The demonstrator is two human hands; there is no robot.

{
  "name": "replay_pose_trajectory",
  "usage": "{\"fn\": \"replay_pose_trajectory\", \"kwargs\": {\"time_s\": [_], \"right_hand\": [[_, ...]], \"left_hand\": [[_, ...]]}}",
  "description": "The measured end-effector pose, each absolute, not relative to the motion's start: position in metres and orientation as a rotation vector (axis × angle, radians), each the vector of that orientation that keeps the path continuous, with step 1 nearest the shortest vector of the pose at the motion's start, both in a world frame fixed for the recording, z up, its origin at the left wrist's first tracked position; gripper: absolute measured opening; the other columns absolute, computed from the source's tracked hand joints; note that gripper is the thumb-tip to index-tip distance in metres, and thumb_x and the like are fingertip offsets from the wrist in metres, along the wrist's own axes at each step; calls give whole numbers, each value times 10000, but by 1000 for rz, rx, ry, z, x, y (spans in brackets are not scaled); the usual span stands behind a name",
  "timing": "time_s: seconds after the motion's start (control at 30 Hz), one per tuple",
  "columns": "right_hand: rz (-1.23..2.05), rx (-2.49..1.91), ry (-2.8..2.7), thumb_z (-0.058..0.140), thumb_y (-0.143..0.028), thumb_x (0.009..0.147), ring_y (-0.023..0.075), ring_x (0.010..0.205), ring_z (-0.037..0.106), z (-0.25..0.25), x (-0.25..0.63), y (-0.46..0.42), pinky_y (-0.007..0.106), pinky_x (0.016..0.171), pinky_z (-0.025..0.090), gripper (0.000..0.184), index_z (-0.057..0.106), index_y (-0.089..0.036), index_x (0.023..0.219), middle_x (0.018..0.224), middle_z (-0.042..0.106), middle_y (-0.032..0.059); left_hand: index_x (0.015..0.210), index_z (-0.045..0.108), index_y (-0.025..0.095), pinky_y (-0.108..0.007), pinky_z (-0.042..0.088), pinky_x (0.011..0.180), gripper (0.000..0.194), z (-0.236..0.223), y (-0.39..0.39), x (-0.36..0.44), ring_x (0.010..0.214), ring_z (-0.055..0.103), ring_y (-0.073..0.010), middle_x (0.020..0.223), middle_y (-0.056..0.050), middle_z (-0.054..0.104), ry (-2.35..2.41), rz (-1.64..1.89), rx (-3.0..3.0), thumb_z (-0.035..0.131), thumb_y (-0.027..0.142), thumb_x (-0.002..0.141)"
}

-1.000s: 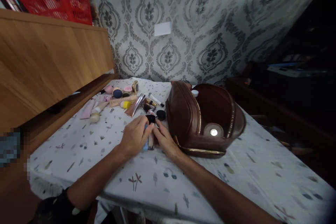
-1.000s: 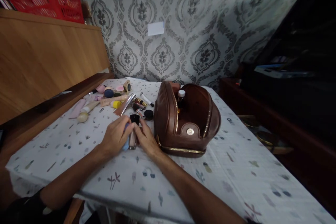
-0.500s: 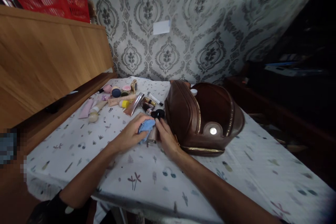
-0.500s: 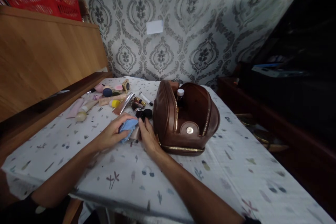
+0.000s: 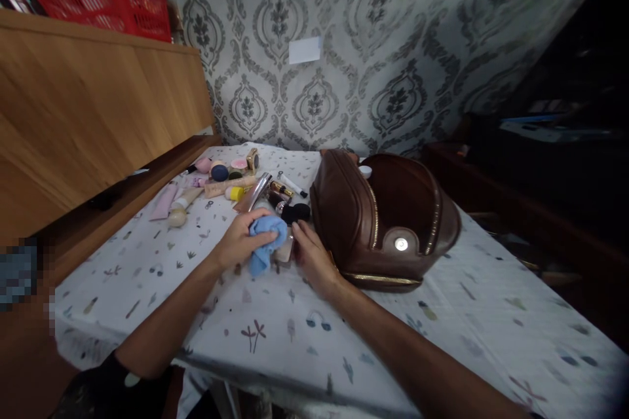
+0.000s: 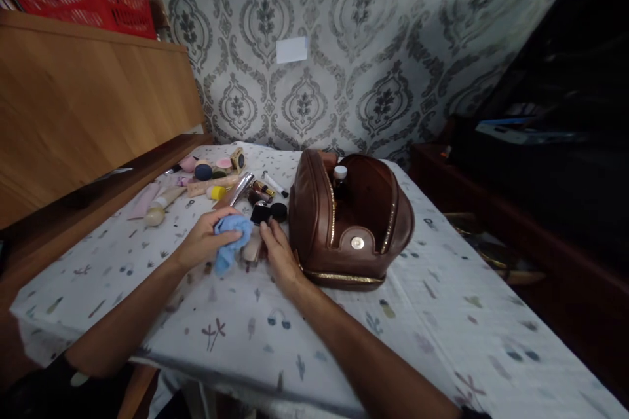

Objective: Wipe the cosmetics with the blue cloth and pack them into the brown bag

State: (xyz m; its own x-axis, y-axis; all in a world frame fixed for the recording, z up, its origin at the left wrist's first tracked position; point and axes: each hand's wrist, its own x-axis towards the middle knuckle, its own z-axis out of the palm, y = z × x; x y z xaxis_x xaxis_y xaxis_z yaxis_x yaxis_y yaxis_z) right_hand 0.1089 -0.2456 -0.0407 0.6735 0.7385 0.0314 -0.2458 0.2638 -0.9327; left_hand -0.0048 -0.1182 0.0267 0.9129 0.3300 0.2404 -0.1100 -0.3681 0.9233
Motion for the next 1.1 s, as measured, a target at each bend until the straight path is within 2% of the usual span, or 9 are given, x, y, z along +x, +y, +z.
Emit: {"fn": "replay_pose_trajectory", "kwargs": {"time_s": [0.1,0.27,0.47,0.57,0.7,0.83,0.97,1.1], "right_hand": [[844,-1020,-475,747,-602,718,204,860,641,-32,102,-246,270,612,456,453,639,-273,1012,910,699,-4],[914,-963,-481,811,-595,644,208,829,656,-27,98,-247,268,604,455,504,673,-266,1000,880,722,-4],[912,-920,-404,827,-597,626,200,778,658,-27,99,-247,290,651,484,494,665,-212,891,821,730,5],[926,-921,-324,832,-570,636,188,675,640,-29,100,-249,286,592,486,456,637,-216,848,703,690,-21],[955,-966,-184,804,-509,712,155,527,581,-28,100,-249,266,492,463,377,621,-237,898,622,641,-53],[1005,-912,-230,729,-542,798,136,517,566,-22,99,-249,238,461,455,348,617,-216,843,621,630,-26],[1015,-898,-322,767,-541,765,111,513,538,-16,96,-251,204,424,415,380,618,-194,801,629,619,-18],[1016,-950,-359,794,-542,730,93,441,472,-15,94,-253,216,410,410,388,647,-192,809,552,557,-52]], "left_hand": [[966,629,152,-226,442,645,314,24,-118,-1,706,541,-134,797,4,599,313,660,1801,700,366,747],[954,618,159,-238,455,703,290,25,-119,1,753,553,-145,823,4,604,309,706,1835,697,347,748],[920,625,163,-218,426,631,252,27,-117,-5,687,519,-127,764,25,560,133,460,1911,701,329,746],[897,635,160,-208,397,582,232,29,-120,-8,643,490,-119,719,33,540,71,278,1961,702,301,727],[884,645,155,-222,430,617,228,30,-123,-10,695,536,-139,768,5,589,-9,118,1931,701,304,721],[894,641,158,-222,429,596,272,29,-120,-8,662,546,-139,746,5,597,105,318,1861,716,356,724],[914,631,162,-223,441,613,296,26,-116,-3,663,537,-133,753,16,594,292,613,1821,715,383,736],[917,630,161,-223,444,639,266,24,-116,0,691,536,-133,760,21,593,282,645,1879,703,352,747]]}}
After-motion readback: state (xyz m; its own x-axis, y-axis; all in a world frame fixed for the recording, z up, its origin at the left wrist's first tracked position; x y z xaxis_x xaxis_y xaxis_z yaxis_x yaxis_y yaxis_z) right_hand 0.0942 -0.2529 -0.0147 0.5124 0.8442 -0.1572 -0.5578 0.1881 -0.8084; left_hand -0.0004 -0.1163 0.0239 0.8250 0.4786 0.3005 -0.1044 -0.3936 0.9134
